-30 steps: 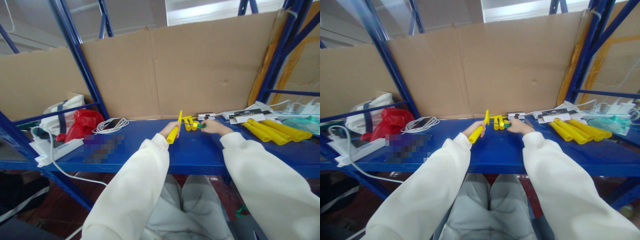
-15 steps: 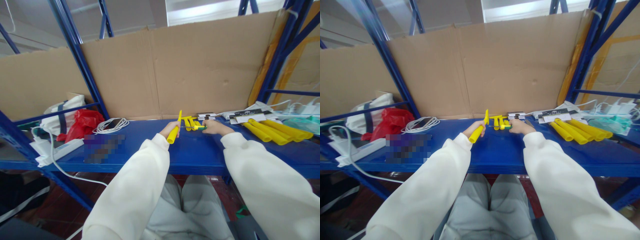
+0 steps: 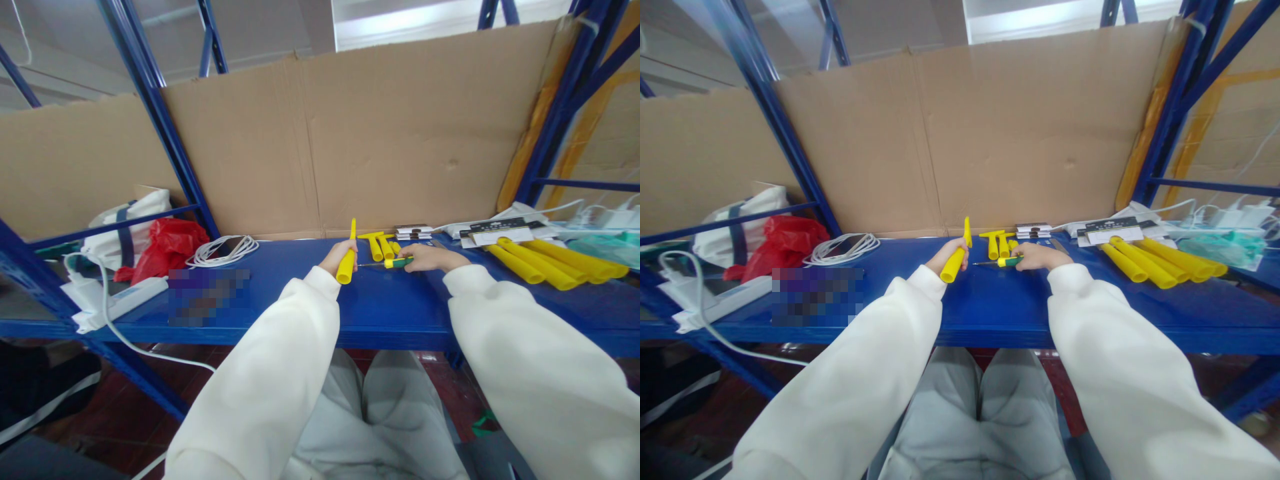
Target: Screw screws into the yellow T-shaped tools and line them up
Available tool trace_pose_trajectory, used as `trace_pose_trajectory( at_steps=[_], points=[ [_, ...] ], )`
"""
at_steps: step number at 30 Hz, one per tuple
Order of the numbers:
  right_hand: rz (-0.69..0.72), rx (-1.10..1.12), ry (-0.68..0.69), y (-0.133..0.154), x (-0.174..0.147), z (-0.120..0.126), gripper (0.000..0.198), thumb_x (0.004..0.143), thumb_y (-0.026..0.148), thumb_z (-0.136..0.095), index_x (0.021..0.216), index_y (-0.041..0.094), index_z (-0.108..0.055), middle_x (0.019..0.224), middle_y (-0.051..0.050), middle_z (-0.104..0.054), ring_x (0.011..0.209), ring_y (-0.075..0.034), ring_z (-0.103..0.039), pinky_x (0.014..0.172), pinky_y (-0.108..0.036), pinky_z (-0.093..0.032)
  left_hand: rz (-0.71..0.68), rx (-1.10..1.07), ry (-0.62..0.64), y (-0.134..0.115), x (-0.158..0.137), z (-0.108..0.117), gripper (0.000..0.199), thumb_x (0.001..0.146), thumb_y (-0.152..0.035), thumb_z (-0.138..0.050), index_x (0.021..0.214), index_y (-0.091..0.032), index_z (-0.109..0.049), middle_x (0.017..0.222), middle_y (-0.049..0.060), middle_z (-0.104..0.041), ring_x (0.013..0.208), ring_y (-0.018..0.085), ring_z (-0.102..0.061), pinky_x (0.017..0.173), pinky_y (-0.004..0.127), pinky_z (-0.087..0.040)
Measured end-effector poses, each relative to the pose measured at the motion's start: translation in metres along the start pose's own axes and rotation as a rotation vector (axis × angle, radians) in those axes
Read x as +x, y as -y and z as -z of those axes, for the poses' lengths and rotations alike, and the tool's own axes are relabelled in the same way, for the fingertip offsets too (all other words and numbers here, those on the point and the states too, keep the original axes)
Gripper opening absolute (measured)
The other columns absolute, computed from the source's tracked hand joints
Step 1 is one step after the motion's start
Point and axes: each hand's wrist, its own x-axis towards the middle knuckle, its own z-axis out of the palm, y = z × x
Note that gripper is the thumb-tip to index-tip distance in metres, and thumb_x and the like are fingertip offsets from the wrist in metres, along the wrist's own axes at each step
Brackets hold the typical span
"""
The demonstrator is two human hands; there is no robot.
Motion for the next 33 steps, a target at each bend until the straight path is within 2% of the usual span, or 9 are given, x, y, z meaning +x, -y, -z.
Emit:
trace_pose_trajectory(
  at_steps=[4,7,12,16,19,25,29,33],
  points=[
    [0.030,0.027,0.042,0.000,0.000,0.000,0.030,0.068,0.016,-0.070,0.097,0.019,-0.078,0.100,-0.005,-0.079,0.091,-0.026,-0.073,0.081,-0.030,-0.055,-0.015,-0.040,-0.026,0.000,-0.001,0.001,0.018,0.076,-0.015,-0.055,0.064,-0.024,-0.044,0.041,-0.006,-0.044,0.031,0.011,-0.040,0.035,0.022,-0.033],
    [0.091,0.037,0.024,0.008,0.000,-0.003,0.029,0.074,0.019,-0.071,0.102,0.018,-0.078,0.106,-0.007,-0.079,0.096,-0.026,-0.073,0.087,-0.031,-0.055,-0.027,-0.053,-0.048,0.000,-0.002,0.000,0.017,0.076,-0.014,-0.055,0.065,-0.023,-0.045,0.042,-0.005,-0.045,0.032,0.011,-0.040,0.036,0.021,-0.033],
    [0.168,-0.043,-0.068,0.039,0.005,-0.017,0.026,0.086,0.022,-0.068,0.110,0.018,-0.077,0.116,-0.012,-0.077,0.105,-0.026,-0.072,0.094,-0.032,-0.053,-0.037,-0.055,-0.068,0.000,-0.004,-0.002,0.015,0.078,-0.014,-0.052,0.067,-0.023,-0.046,0.040,-0.006,-0.043,0.033,0.011,-0.040,0.037,0.021,-0.032],
    [0.218,-0.145,-0.034,0.066,0.012,-0.028,0.021,0.094,0.020,-0.062,0.110,0.016,-0.075,0.114,-0.015,-0.075,0.107,-0.027,-0.070,0.094,-0.035,-0.051,-0.029,-0.044,-0.064,-0.002,-0.005,-0.003,0.015,0.077,-0.012,-0.049,0.067,-0.023,-0.047,0.040,-0.005,-0.044,0.033,0.011,-0.041,0.037,0.021,-0.033],
    [0.212,-0.186,-0.048,0.081,0.017,-0.032,0.021,0.098,0.022,-0.057,0.110,0.017,-0.073,0.117,-0.017,-0.072,0.110,-0.028,-0.067,0.094,-0.037,-0.050,-0.022,-0.037,-0.072,-0.003,-0.005,-0.003,0.017,0.078,-0.011,-0.047,0.066,-0.022,-0.047,0.039,-0.004,-0.044,0.032,0.012,-0.041,0.038,0.021,-0.034],
    [0.106,-0.154,-0.046,0.096,0.030,-0.038,0.027,0.099,0.017,-0.050,0.116,0.017,-0.071,0.121,-0.018,-0.071,0.112,-0.030,-0.067,0.094,-0.037,-0.048,0.005,-0.024,-0.053,-0.005,-0.005,-0.003,0.018,0.081,-0.015,-0.051,0.065,-0.023,-0.048,0.037,-0.004,-0.045,0.032,0.012,-0.042,0.038,0.021,-0.035],
    [0.123,-0.150,-0.067,0.100,0.035,-0.043,0.032,0.098,0.017,-0.048,0.123,0.013,-0.068,0.126,-0.021,-0.071,0.114,-0.031,-0.067,0.095,-0.036,-0.048,-0.013,-0.062,-0.045,-0.003,-0.005,-0.003,0.023,0.081,-0.014,-0.052,0.061,-0.023,-0.046,0.036,-0.003,-0.044,0.031,0.012,-0.041,0.037,0.021,-0.033],
    [0.140,-0.137,-0.086,0.097,0.037,-0.047,0.030,0.099,0.017,-0.046,0.120,0.012,-0.067,0.125,-0.020,-0.072,0.111,-0.029,-0.068,0.092,-0.035,-0.049,-0.025,-0.073,-0.059,-0.003,-0.007,-0.004,0.023,0.081,-0.013,-0.051,0.061,-0.023,-0.045,0.036,-0.003,-0.044,0.030,0.012,-0.041,0.037,0.022,-0.033]
  ],
)
